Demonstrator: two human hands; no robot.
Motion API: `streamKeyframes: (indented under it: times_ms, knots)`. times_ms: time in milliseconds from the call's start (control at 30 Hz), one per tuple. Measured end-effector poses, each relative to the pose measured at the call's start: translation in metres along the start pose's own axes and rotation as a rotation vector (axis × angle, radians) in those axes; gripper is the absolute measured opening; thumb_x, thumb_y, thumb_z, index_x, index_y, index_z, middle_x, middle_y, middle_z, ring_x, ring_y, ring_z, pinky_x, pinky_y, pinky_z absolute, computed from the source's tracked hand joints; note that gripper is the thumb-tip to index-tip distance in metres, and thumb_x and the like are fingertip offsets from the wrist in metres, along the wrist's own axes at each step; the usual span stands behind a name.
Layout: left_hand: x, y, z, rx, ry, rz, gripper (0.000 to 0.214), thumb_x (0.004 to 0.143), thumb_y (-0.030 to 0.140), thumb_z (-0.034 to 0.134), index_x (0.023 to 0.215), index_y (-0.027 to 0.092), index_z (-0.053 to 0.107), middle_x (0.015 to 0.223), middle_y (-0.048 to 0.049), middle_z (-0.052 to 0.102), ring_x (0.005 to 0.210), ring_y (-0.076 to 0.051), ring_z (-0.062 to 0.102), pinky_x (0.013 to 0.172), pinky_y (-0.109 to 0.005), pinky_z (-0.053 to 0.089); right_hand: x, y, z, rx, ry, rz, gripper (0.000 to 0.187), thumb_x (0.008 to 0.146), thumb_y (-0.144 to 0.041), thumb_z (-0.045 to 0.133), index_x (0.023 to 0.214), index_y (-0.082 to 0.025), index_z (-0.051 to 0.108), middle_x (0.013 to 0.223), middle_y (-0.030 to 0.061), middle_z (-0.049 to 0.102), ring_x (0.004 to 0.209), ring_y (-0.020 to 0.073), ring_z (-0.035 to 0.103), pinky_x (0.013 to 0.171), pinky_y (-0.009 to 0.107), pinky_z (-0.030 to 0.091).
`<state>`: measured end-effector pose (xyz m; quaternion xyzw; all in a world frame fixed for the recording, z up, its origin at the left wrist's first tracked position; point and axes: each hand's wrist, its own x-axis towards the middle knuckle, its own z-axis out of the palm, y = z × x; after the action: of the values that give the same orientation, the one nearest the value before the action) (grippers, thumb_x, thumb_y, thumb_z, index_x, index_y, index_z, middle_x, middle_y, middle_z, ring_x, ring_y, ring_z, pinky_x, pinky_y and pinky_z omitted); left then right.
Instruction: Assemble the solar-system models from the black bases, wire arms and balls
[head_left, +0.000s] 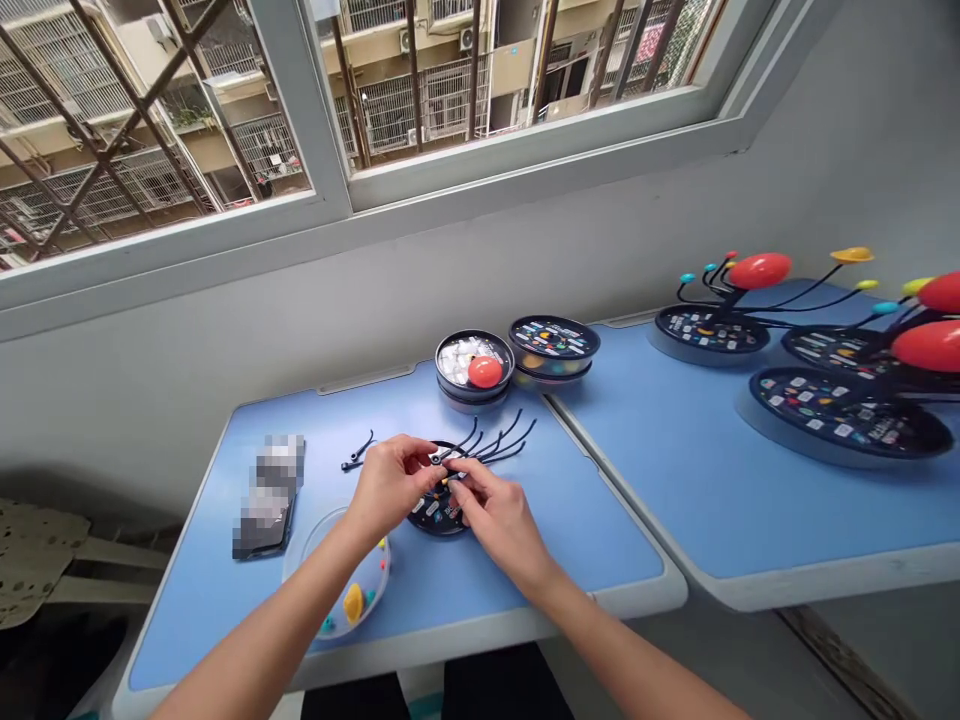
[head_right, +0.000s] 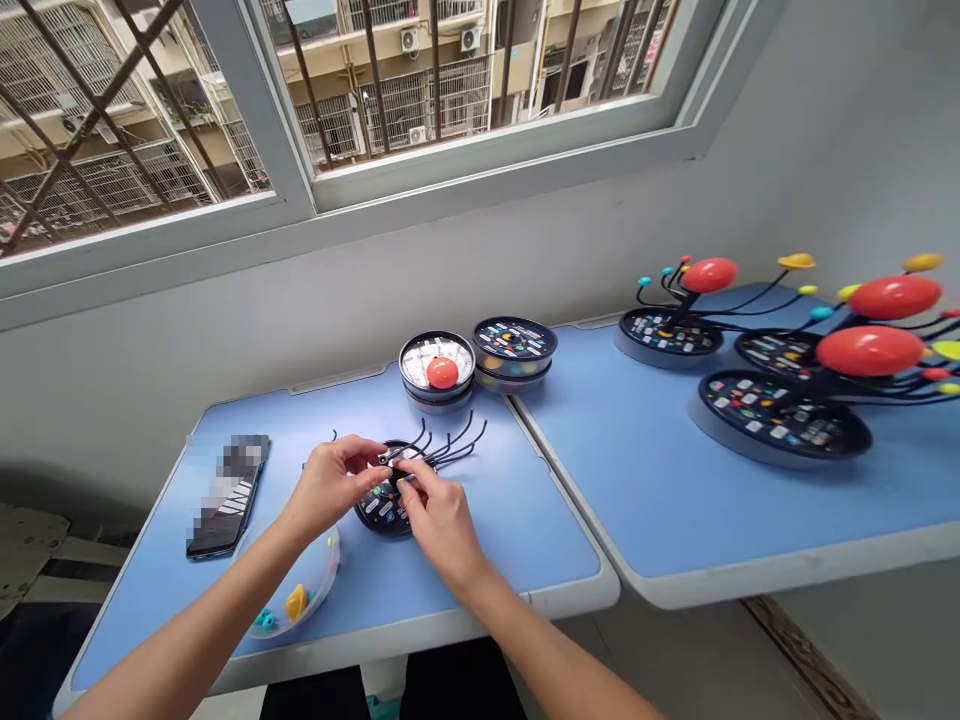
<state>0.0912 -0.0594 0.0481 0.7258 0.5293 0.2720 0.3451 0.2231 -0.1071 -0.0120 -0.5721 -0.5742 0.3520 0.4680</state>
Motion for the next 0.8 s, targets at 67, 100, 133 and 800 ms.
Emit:
streamKeyframes:
  times_ms: [67,100,133,800]
  knots:
    - [0.001,0.001,0.001,-0.016,0.003,-0.013,0.010,0.070,0.019,0.062,0.076,0.014,0.068,0.068,-0.0033,0.067,0.061,-0.013,0.058,0.056,-0.022,0.045,0.001,0.002,0.001,-0.035,0.012,-0.019,0.031,0.080,-0.021,0.043,0.105,-0.017,0.061,0.060,0.0001,0.063,0.050,0.0145,0.055,0.052,0.025,0.043]
    - [0.001,0.001,0.001,-0.018,0.007,-0.014,0.009,0.071,0.019,0.062,0.074,0.014,0.068,0.069,-0.0037,0.067,0.062,-0.014,0.059,0.057,-0.022,0.046,0.001,0.003,0.001,-0.044,0.017,-0.023,0.031,0.080,-0.021,0.043,0.106,-0.018,0.061,0.060,-0.0001,0.062,0.049,0.0141,0.054,0.052,0.025,0.043]
    - [0.001,0.002,0.002,-0.012,0.013,-0.012,0.008,0.071,0.019,0.061,0.073,0.014,0.068,0.068,-0.0037,0.067,0.062,-0.014,0.059,0.057,-0.023,0.046,0.002,0.003,0.002,-0.045,0.020,-0.022,0.031,0.080,-0.020,0.043,0.105,-0.018,0.061,0.059,-0.0003,0.062,0.048,0.0139,0.054,0.051,0.025,0.043]
    - [0.001,-0.010,0.016,0.182,0.039,0.013,0.009,0.067,0.011,0.061,0.060,0.016,0.058,0.056,0.0033,0.055,0.052,-0.010,0.048,0.052,-0.020,0.036,0.005,0.003,0.005,-0.020,0.080,-0.020,0.023,0.078,-0.020,0.047,0.098,-0.021,0.058,0.063,-0.0012,0.064,0.052,0.0145,0.057,0.056,0.025,0.045]
